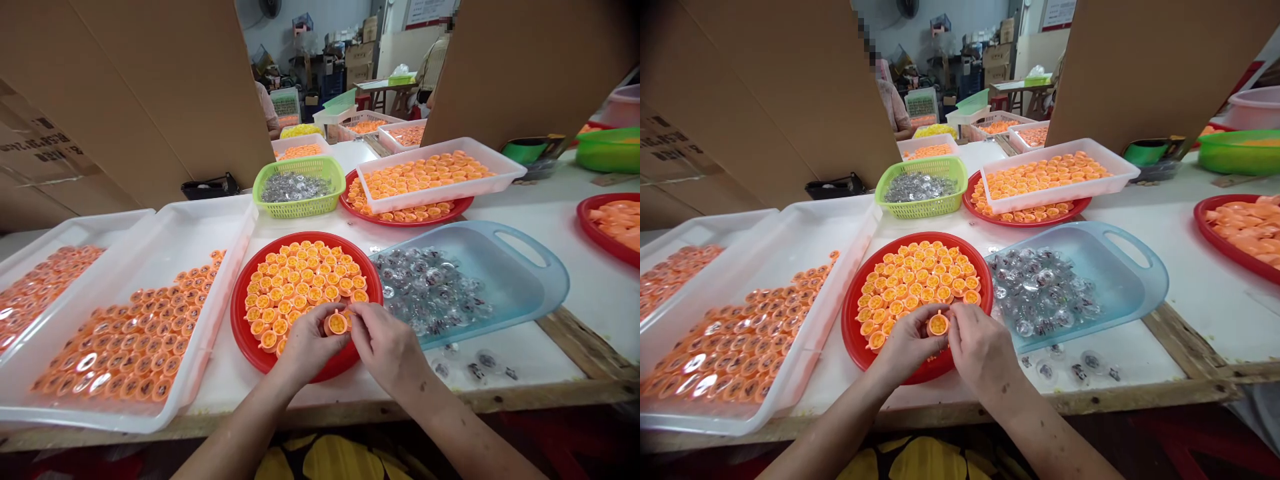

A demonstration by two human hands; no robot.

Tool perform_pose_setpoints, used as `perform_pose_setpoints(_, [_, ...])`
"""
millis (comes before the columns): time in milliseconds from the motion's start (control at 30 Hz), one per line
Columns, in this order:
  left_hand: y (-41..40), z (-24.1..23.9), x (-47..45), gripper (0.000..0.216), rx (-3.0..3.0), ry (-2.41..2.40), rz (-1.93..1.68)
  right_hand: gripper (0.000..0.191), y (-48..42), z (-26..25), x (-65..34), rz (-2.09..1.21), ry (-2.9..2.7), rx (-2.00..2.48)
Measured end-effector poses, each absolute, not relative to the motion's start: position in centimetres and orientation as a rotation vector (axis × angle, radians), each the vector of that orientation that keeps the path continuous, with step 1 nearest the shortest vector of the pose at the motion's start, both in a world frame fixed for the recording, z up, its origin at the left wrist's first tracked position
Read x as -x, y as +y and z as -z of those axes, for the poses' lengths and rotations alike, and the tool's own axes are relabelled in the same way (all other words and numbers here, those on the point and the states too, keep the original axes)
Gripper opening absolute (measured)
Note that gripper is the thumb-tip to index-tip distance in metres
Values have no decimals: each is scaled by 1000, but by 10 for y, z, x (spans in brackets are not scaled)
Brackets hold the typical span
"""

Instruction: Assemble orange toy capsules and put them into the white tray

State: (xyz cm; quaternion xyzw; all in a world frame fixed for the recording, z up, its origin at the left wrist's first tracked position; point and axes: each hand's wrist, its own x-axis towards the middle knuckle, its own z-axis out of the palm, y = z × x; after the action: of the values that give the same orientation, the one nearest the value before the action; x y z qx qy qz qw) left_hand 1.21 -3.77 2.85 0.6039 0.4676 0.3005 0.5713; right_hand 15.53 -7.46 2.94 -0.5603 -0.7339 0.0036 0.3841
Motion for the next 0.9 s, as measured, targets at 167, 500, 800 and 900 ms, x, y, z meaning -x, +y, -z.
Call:
perform_pose_setpoints(167, [-40, -29, -10, 46, -1425, 1097, -745, 19, -77, -36, -148, -197, -1945, 1393])
perform_pose_setpoints(500, [-45, -34, -2, 38, -1366, 903, -686, 18, -68, -49, -171, -909, -1809, 1249])
perform_pose_setpoints(800, [-45, -28, 2, 31, -1243, 1008, -696, 10, -78, -48, -163, -885, -1713, 1282])
perform_pose_setpoints(900, [-46, -23, -3, 35, -1268, 1103, -734, 7, -81, -44, -155, -601, -1799, 1357])
